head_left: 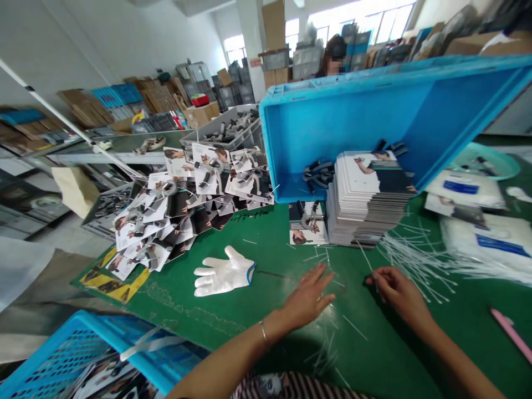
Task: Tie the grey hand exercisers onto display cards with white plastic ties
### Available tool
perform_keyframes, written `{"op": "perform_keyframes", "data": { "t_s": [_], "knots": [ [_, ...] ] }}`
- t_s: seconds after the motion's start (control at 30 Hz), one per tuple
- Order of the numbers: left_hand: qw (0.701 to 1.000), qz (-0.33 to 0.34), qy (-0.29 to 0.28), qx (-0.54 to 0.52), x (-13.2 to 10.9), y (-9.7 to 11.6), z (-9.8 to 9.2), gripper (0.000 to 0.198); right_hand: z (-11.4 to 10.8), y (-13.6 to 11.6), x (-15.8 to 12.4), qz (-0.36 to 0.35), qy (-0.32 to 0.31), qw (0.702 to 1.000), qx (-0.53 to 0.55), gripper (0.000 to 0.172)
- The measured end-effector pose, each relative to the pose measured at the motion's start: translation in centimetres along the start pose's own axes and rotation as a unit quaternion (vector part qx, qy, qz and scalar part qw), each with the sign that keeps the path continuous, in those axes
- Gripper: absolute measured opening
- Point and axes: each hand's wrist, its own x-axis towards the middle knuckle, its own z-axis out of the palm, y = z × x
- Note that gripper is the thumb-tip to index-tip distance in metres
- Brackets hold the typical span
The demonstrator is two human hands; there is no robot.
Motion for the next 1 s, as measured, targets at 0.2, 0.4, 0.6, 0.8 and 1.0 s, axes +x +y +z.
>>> {"op": "perform_keyframes", "data": {
  "t_s": [0.2, 0.4, 0.6, 0.8, 1.0],
  "knots": [
    [0.992, -0.072, 0.062, 0.08, 5.8, -3.9, -1.0, 0.052, 2.0, 0.8, -1.1, 0.021, 0.066, 0.993, 0.091, 0.037],
    [0.996, -0.059, 0.044, 0.06, -1.2, -1.9, -1.0, 0.051, 1.6, 1.1, -1.0, 0.021, 0.073, 0.991, 0.11, 0.037],
    [0.893, -0.275, 0.162, -0.318, -6.7, -0.7, -3.4, 0.028, 3.7, -0.4, -1.0, 0.01, 0.053, 0.99, 0.133, 0.042],
    [0.782, -0.387, 0.195, -0.448, -3.3, -1.7, -4.0, 0.038, 11.0, -3.9, -2.2, -0.021, 0.006, 0.985, 0.171, 0.029],
    [0.79, -0.328, 0.188, -0.482, 0.0, 1.8, -2.3, 0.021, 11.8, -4.0, -2.6, -0.039, -0.017, 0.983, 0.178, 0.03]
  ]
}}
